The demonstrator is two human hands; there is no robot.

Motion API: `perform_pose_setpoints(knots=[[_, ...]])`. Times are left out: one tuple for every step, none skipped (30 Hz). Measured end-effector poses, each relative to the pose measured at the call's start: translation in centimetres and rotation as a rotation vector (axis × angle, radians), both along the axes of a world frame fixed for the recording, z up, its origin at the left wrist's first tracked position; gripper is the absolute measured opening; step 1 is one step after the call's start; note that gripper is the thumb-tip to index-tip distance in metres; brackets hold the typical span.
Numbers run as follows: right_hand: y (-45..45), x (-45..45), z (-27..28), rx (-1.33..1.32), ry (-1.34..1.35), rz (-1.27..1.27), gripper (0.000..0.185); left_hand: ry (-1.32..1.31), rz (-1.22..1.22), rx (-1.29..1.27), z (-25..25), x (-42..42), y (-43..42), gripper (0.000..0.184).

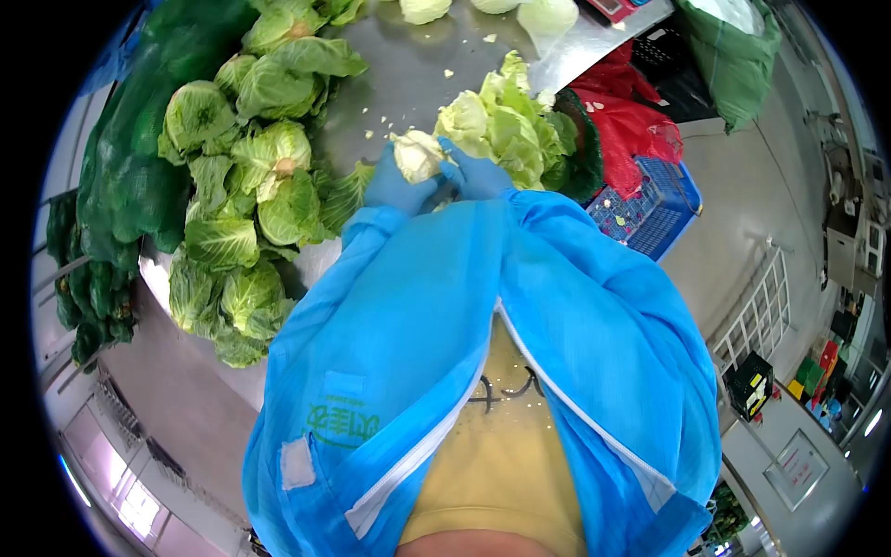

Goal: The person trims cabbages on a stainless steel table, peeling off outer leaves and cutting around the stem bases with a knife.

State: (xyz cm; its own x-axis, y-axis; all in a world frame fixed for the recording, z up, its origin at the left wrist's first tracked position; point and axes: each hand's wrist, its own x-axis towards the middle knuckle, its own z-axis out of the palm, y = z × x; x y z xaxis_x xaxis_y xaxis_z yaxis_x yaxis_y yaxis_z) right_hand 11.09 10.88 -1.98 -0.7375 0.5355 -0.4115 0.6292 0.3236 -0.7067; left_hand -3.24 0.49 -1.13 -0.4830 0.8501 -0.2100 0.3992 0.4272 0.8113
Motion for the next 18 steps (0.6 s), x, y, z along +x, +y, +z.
perform_pose_setpoints(knots=[[0.0,-0.2,0.2,-0.037,-0.032,0.007,0.061,-0.004,-0.019,0.013,-1.5,-0.3,-0.3,0.084],[0.0,-0.6,0.4,-0.066,-0.066,-0.003,0.062,0.028,0.002,0.032,-4.0,-0.8,-0.7,0.078],[-1.1,-0.6,-4.8,0.018,0.203,-0.098,0.063,0.052,0.007,0.067,-5.4,-1.2,0.0,0.072],[-1.1,-0.9,-2.5,-0.035,0.082,-0.115,0.061,-0.016,-0.017,0.192,-4.6,-0.9,0.0,0.07],[-0.7,-0.6,0.0,-0.211,0.039,-0.113,0.06,-0.035,0.003,0.109,-4.3,-0.8,-0.3,0.067],[-1.0,-1.5,-1.6,-0.044,-0.052,-0.086,0.06,-0.028,0.018,0.051,-3.6,-0.5,0.2,0.067],[-1.5,-2.6,-7.2,0.069,0.089,-0.156,0.06,0.076,0.045,0.048,-4.1,-0.4,0.5,0.065],[-1.5,-2.6,-8.4,0.061,0.296,-0.227,0.058,-0.035,-0.069,0.222,-6.8,-1.8,0.4,0.064],[-1.5,-2.6,-9.6,0.057,0.502,-0.271,0.056,0.053,-0.027,0.027,-8.0,-2.5,0.2,0.064],[-0.9,-1.6,-4.8,0.017,0.299,-0.124,0.055,-0.354,-0.002,0.134,-13.0,-4.5,0.3,0.071],[-0.8,-1.3,-2.3,-0.016,0.201,-0.109,0.055,-0.756,0.063,0.214,-17.9,-6.5,0.4,0.079],[-0.8,-1.0,-1.1,-0.052,0.111,-0.094,0.055,-0.721,0.084,0.226,-17.3,-6.6,0.2,0.079],[-1.0,-1.2,-1.7,-0.031,0.115,-0.137,0.055,-0.627,0.057,0.222,-16.0,-6.2,0.5,0.08],[-1.1,-1.8,-2.8,0.021,0.145,-0.119,0.056,-0.509,0.036,0.207,-14.3,-5.9,0.4,0.08],[-1.0,-1.9,-3.7,0.067,0.175,-0.099,0.056,-0.438,0.019,0.199,-13.0,-5.6,0.2,0.08],[-0.8,-1.4,-2.9,0.075,0.179,-0.135,0.056,-0.389,0.004,0.196,-12.0,-5.4,0.3,0.081],[-0.7,-1.0,-1.5,0.078,0.135,-0.092,0.055,-0.363,-0.009,0.194,-11.5,-5.4,0.5,0.081],[-0.6,-0.9,-0.7,0.078,0.089,-0.043,0.054,-0.341,-0.014,0.199,-11.0,-5.4,0.5,0.082]])
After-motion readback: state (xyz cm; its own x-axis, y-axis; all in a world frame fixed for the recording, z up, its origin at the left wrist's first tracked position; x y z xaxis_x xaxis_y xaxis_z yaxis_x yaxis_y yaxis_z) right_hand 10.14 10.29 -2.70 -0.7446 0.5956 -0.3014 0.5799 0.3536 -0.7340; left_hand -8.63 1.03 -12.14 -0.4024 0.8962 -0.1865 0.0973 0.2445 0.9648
